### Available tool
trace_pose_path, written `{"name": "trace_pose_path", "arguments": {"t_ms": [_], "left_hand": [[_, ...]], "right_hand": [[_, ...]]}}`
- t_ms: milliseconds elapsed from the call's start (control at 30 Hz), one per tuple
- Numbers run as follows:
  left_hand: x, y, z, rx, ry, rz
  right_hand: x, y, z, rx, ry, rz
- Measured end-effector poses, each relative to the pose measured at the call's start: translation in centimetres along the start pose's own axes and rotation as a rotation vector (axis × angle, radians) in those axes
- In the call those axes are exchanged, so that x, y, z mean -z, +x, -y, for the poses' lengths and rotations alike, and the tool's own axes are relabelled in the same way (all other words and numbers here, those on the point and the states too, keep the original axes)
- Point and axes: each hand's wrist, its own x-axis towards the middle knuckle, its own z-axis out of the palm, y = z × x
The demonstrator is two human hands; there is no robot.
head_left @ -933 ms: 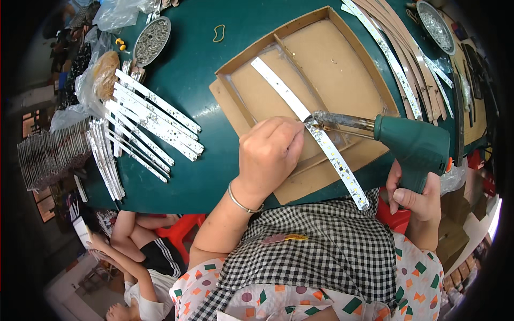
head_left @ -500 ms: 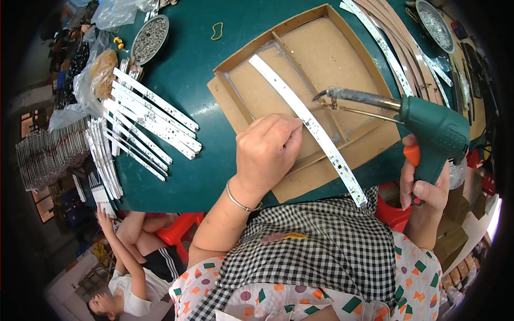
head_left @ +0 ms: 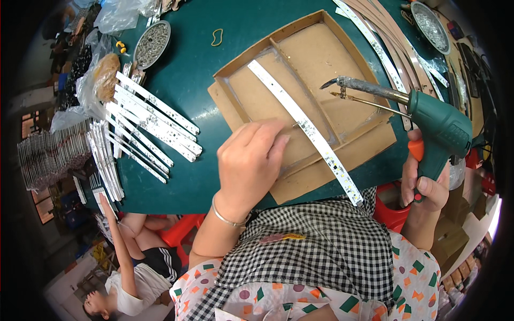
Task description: The person attaches small metal clips onto LED light strips and solders them into place using a handheld soldering gun.
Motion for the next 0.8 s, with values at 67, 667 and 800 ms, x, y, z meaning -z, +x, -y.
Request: {"name": "trace_pose_path", "arguments": {"t_ms": [67, 667, 800], "left_hand": [[0.4, 0.0, -0.8, -0.013, 0.036, 0.011], [5.2, -2.1, -4.2, -0.504, -0.027, 0.283], [11.7, -4.6, 0.8, -0.279, 0.278, 0.086]], "right_hand": [[0.3, 0.2, 0.0, 0.019, -0.007, -0.011], [1.8, 0.3, -0.6, 0.16, -0.004, 0.115], [1.6, 0.7, -0.6, 0.17, -0.03, 0.13]]}}
